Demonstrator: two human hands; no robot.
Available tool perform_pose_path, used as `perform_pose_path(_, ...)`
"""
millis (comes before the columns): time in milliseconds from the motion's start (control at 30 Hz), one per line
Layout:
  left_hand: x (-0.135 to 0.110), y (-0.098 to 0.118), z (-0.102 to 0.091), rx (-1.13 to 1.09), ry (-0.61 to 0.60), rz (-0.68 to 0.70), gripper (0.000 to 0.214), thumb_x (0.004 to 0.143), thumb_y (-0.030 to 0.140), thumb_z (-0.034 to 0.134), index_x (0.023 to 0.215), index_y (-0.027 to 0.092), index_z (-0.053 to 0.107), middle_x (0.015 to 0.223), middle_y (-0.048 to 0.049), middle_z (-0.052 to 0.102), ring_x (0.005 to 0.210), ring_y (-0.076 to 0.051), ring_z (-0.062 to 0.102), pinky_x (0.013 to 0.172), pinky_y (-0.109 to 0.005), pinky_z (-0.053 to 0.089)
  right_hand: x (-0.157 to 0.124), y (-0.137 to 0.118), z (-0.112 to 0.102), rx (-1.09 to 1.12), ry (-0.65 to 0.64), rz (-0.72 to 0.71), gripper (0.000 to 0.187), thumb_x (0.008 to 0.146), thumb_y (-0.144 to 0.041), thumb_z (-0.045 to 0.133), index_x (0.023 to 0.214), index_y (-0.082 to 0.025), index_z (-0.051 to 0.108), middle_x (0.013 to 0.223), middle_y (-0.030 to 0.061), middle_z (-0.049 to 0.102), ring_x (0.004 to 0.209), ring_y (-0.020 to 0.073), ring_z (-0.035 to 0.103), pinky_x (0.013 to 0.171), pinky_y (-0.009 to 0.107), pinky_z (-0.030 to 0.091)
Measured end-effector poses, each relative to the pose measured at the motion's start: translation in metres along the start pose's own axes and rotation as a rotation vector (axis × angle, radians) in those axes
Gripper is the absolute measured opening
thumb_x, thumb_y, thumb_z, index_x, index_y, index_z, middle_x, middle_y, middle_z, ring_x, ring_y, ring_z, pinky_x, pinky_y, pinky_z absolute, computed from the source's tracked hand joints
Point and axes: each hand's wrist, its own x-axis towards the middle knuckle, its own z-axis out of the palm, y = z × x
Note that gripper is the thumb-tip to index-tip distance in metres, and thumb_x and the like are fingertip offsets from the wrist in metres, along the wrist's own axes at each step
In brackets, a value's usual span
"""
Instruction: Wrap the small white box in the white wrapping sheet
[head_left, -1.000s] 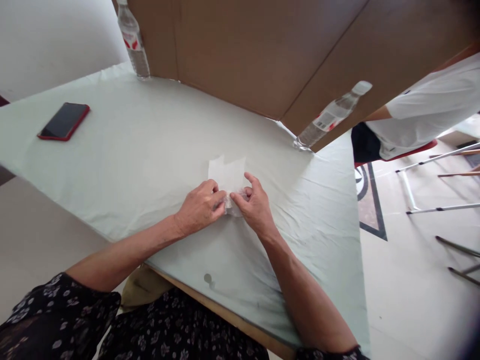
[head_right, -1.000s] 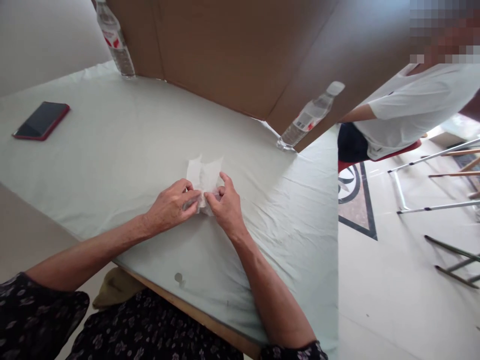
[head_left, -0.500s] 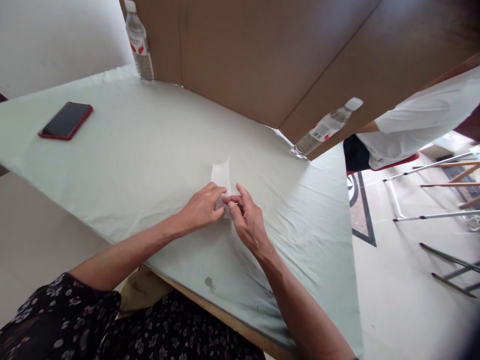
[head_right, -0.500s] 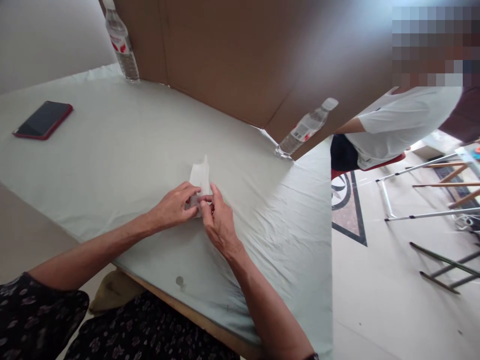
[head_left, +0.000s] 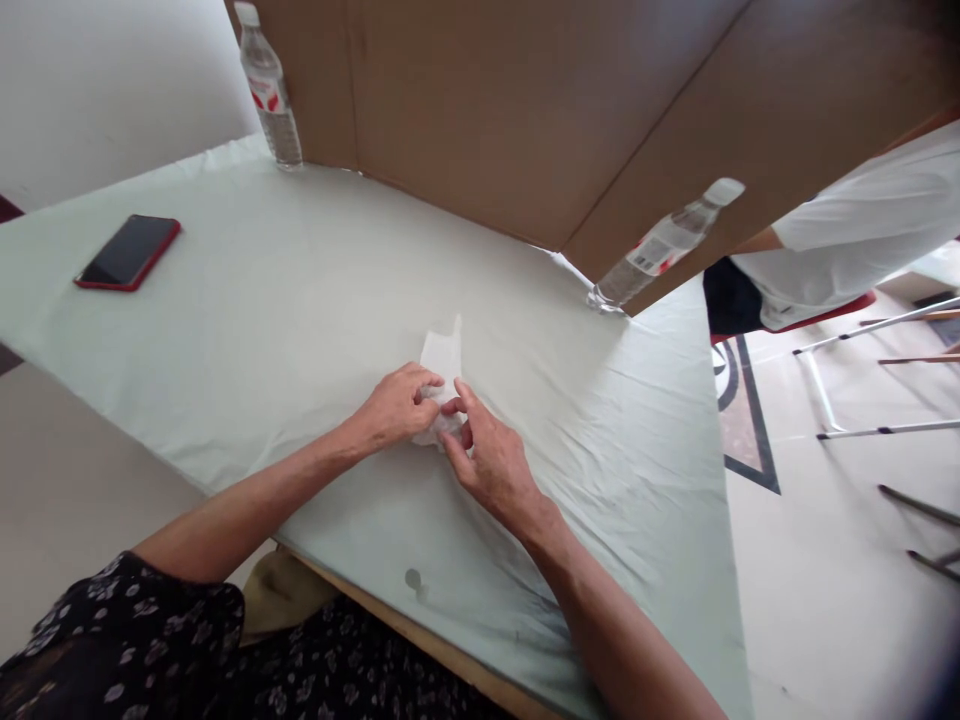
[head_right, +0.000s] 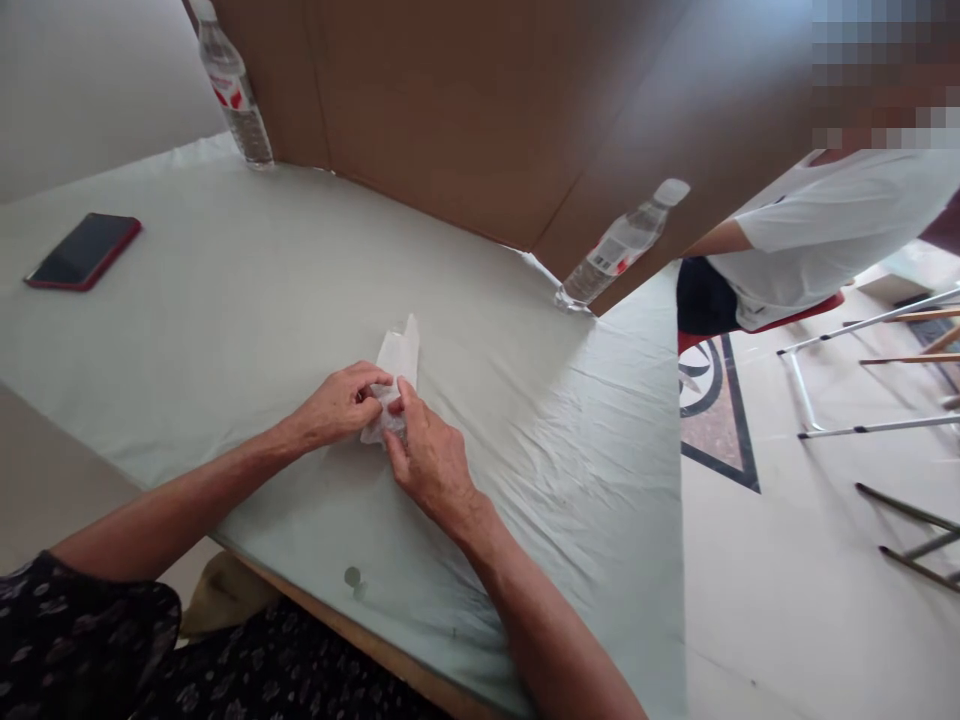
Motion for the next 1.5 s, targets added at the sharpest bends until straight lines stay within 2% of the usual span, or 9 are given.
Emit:
perform_pose_path(200, -0.013, 0.012, 0.0, -0.022, 0.21, 0.065, 0.033, 0.071, 0.011, 0.055, 0.101, 0.018, 0.067, 0.099, -0.0036, 0.065, 0.062, -0.01, 0.051, 0.064, -0.027, 0.048, 0.008, -0.006, -0.009, -0.035, -0.1, 0.018, 0.063, 0.093, -0.023, 0.05, 0.153, -0.012, 0.034, 0.122, 0.0152, 0.073, 0.084, 0.0224, 0.071, 0.072, 0.035, 0.055)
perform_pose_path(333, -0.022, 0.02, 0.007, -0.031, 0.163, 0.046, 0.003, 0.08, 0.017, 0.058, 0.08, 0.02, 0.057, 0.077, 0.0008, 0.06, 0.065, -0.012, 0.051, 0.063, -0.026, 0.043, 0.012, -0.005, -0.019, -0.045, -0.142, 0.015, 0.068, 0.088, -0.02, 0.05, 0.154, -0.01, 0.032, 0.126, 0.0181, 0.071, 0.081, 0.0225, 0.069, 0.072, 0.037, 0.054)
perform_pose_path(400, -0.023, 0.02, 0.012, 0.0, 0.161, 0.067, 0.007, 0.082, 0.019, 0.059, 0.078, 0.02, 0.054, 0.076, 0.0011, 0.059, 0.066, -0.013, 0.051, 0.064, -0.026, 0.042, 0.014, 0.0, -0.024, 0.039, -0.163, -0.005, 0.07, 0.086, -0.015, 0.047, 0.154, -0.011, 0.032, 0.125, 0.0164, 0.071, 0.077, 0.0199, 0.068, 0.072, 0.035, 0.053)
perform_pose_path(700, -0.023, 0.009, 0.021, 0.135, 0.208, 0.167, 0.012, 0.08, 0.014, 0.059, 0.09, 0.02, 0.058, 0.092, -0.0014, 0.059, 0.065, -0.012, 0.053, 0.066, -0.028, 0.046, 0.042, 0.033, -0.031, 0.322, 0.065, 0.092, 0.049, 0.088, -0.019, 0.051, 0.137, -0.019, 0.054, 0.104, 0.0069, 0.077, 0.071, 0.0144, 0.062, 0.063, 0.028, 0.05)
perform_pose_path(900, -0.024, 0.006, 0.022, 0.214, 0.24, 0.224, 0.033, 0.079, 0.015, 0.061, 0.113, 0.019, 0.059, 0.111, -0.0059, 0.064, 0.067, -0.012, 0.061, 0.064, -0.028, 0.051, 0.06, 0.041, -0.015, 0.25, 0.002, -0.005, 0.051, 0.089, -0.017, 0.051, 0.14, -0.021, 0.053, 0.106, 0.0055, 0.077, 0.081, 0.0169, 0.065, 0.075, 0.032, 0.053)
perform_pose_path(1067, -0.024, 0.005, 0.022, 0.365, 0.306, 0.462, 0.033, 0.084, 0.011, 0.054, 0.115, 0.019, 0.064, 0.126, -0.0086, 0.067, 0.09, -0.017, 0.071, 0.067, -0.027, 0.054, 0.062, 0.048, -0.004, 0.252, -0.027, -0.014, 0.048, 0.088, -0.018, 0.052, 0.136, -0.023, 0.058, 0.104, 0.0047, 0.078, 0.082, 0.0179, 0.066, 0.078, 0.034, 0.054)
perform_pose_path(1233, -0.022, 0.003, 0.02, 0.344, 0.297, 0.482, 0.023, 0.086, 0.011, 0.054, 0.102, 0.019, 0.069, 0.109, -0.0053, 0.074, 0.086, -0.016, 0.072, 0.069, -0.025, 0.054, 0.064, 0.057, -0.009, 0.344, 0.108, 0.214, 0.04, 0.084, -0.029, 0.061, 0.122, -0.019, 0.066, 0.103, 0.0069, 0.076, 0.073, 0.0152, 0.063, 0.068, 0.031, 0.054)
perform_pose_path(1400, -0.021, 0.001, 0.021, 0.301, 0.297, 0.481, 0.025, 0.085, 0.01, 0.055, 0.104, 0.018, 0.07, 0.109, -0.0075, 0.072, 0.086, -0.016, 0.071, 0.071, -0.026, 0.056, 0.085, 0.066, -0.008, 0.574, -0.042, 0.57, 0.056, 0.076, -0.04, 0.073, 0.124, -0.013, 0.061, 0.097, 0.0102, 0.072, 0.066, 0.017, 0.065, 0.044, 0.025, 0.044)
perform_pose_path(1500, -0.021, 0.0, 0.022, 0.27, 0.287, 0.479, 0.025, 0.085, 0.01, 0.055, 0.104, 0.018, 0.069, 0.11, -0.008, 0.072, 0.09, -0.018, 0.071, 0.077, -0.028, 0.057, 0.102, 0.065, -0.003, 0.634, -0.1, 0.606, 0.051, 0.071, -0.043, 0.078, 0.11, -0.014, 0.065, 0.08, 0.0044, 0.068, 0.058, 0.0144, 0.059, 0.041, 0.024, 0.038)
